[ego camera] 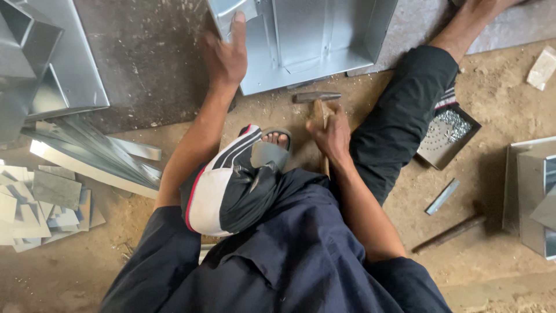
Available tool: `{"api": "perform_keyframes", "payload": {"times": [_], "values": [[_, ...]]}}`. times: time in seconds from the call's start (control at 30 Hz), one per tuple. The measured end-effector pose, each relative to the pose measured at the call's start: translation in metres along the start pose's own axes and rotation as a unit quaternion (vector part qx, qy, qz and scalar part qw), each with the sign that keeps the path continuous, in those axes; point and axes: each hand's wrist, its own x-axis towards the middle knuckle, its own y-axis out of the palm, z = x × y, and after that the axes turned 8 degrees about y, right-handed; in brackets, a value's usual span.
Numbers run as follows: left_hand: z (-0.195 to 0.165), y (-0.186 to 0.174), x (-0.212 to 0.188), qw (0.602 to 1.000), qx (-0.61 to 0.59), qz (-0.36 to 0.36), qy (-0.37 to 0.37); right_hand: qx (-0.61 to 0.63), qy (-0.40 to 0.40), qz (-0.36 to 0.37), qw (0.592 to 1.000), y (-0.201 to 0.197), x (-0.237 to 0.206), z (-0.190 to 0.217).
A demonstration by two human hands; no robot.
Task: The person sits on the workshop floor and uses a hammer to bend and flatten galvanized sheet metal strips and box components, working one piece at a time and setting finished pieces aside with the growing pile of formed boxes.
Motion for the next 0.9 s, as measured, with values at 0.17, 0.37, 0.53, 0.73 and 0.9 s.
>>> {"api": "perform_keyframes", "payload": {"times": [0.17, 0.37, 0.53, 0.73, 0.9], "values": [[-0.039, -0.013, -0.027, 0.999, -0.041, 0.004, 0.032, 0.126, 0.283, 0.279, 0.909, -0.037, -0.032, -0.006], [-0.046, -0.014, -0.046, 0.995, -0.095, -0.005, 0.005, 0.385, 0.367, 0.320, 0.784, -0.121, -0.048, 0.026], [-0.055, -0.014, -0.046, 0.999, -0.014, -0.011, 0.044, 0.191, 0.235, 0.208, 0.930, -0.116, -0.039, 0.032], [-0.058, -0.015, -0.053, 1.000, -0.019, -0.017, 0.014, 0.157, 0.134, 0.145, 0.968, -0.103, -0.029, 0.034], [-0.049, -0.018, -0.062, 0.999, -0.021, 0.000, 0.035, 0.183, 0.137, 0.096, 0.969, -0.098, -0.025, 0.042]]}}
